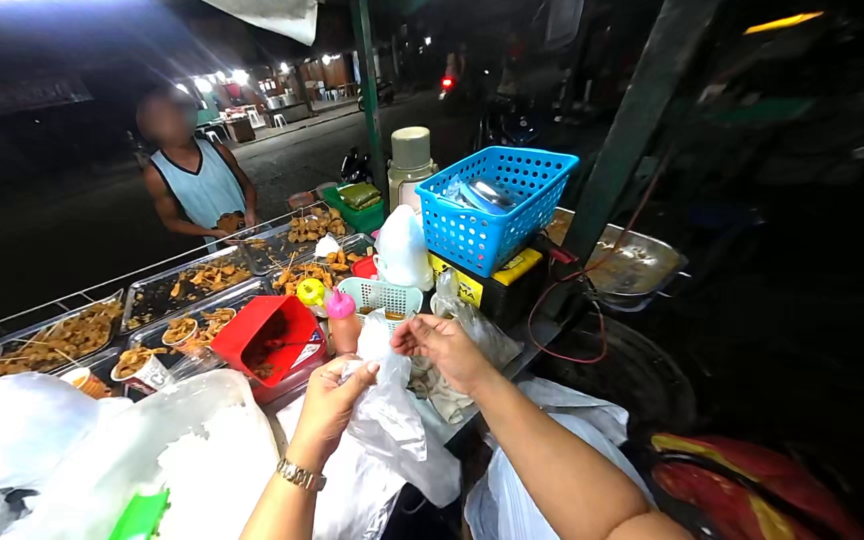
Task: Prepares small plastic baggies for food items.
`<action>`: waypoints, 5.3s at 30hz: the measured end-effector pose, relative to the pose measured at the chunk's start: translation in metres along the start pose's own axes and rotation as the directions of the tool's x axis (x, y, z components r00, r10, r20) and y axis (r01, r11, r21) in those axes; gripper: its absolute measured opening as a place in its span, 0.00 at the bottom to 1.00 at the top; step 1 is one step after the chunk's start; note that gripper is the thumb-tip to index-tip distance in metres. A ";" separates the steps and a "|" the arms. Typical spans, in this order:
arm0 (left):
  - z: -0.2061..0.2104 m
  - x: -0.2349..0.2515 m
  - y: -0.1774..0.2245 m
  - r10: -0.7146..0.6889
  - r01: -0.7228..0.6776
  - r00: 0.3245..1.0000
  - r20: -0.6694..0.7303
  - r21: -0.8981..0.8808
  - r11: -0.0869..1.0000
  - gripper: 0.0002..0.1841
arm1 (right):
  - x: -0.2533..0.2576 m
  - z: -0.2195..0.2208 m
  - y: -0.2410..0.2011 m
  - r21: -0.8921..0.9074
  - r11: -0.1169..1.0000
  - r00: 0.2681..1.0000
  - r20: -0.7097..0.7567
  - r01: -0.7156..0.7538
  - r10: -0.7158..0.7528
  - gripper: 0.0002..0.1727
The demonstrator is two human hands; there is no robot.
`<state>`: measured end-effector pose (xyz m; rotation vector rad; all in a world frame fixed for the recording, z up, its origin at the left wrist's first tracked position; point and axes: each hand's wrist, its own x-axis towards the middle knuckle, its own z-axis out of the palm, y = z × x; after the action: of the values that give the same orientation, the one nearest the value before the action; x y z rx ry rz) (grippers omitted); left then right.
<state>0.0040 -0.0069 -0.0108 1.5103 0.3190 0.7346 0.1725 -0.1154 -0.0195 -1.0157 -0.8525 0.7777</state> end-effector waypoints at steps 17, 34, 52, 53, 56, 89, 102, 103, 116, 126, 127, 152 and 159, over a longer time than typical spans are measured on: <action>-0.024 0.012 0.006 0.197 -0.195 0.977 0.088 -0.026 0.980 0.05 | -0.002 -0.006 -0.005 0.210 0.976 0.988 0.132 0.055 -0.084 0.11; -0.014 0.020 -0.040 -0.444 0.467 0.876 -0.188 0.101 0.878 0.04 | 0.045 -0.025 0.063 -0.574 0.742 0.916 -0.036 -0.345 0.399 0.21; -0.034 0.025 -0.002 -0.033 0.256 0.956 -0.292 0.772 0.581 0.21 | 0.017 -0.016 0.092 -0.509 0.856 0.994 0.007 -0.093 0.112 0.51; -0.041 0.024 0.000 0.055 0.210 0.946 -0.320 0.733 0.647 0.20 | 0.017 -0.018 0.082 -0.498 0.864 0.995 0.011 -0.077 0.095 0.56; -0.045 0.020 0.010 0.179 -0.032 0.950 -0.255 0.491 0.870 0.18 | 0.013 -0.019 0.054 -0.519 0.828 0.957 -0.058 0.214 -0.284 0.49; -0.007 0.003 0.011 0.000 0.007 0.997 0.073 -0.093 0.996 0.12 | -0.006 0.007 0.001 0.466 0.885 0.992 -0.098 -0.026 0.081 0.17; -0.005 0.021 -0.010 -0.413 0.383 0.911 0.008 0.358 0.852 0.32 | 0.047 -0.007 0.013 -0.691 0.702 0.969 0.007 -0.174 0.248 0.21; -0.003 0.022 -0.016 -0.479 0.458 0.877 -0.027 0.342 0.820 0.29 | 0.052 -0.009 0.037 -0.628 0.732 0.951 -0.044 -0.265 0.306 0.17; 0.002 0.032 -0.042 -0.569 0.585 0.809 -0.144 0.288 0.758 0.19 | 0.036 -0.003 0.066 -0.504 0.857 0.991 0.119 0.107 -0.054 0.49; -0.024 0.021 0.002 -0.192 0.207 0.977 -0.093 0.637 0.742 0.26 | 0.021 0.009 0.130 -0.398 0.918 0.985 -0.161 -0.004 -0.066 0.46; -0.026 0.019 0.005 -0.177 0.180 0.982 -0.060 0.563 0.807 0.27 | 0.021 0.007 0.126 -0.398 0.917 0.990 -0.137 -0.031 -0.026 0.47; -0.011 0.008 0.002 0.020 -0.019 1.000 -0.008 0.089 0.996 0.07 | -0.006 0.018 0.024 -0.562 0.817 0.989 0.015 0.129 -0.146 0.15; 0.000 0.004 0.012 -0.127 0.130 0.990 -0.054 0.058 0.990 0.06 | -0.006 0.018 0.026 -0.541 0.832 0.988 -0.018 0.119 -0.153 0.15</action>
<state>0.0041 -0.0060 0.0020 1.5158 0.4766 0.6658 0.1497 -0.1047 -0.0404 -1.4502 -1.1106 0.3789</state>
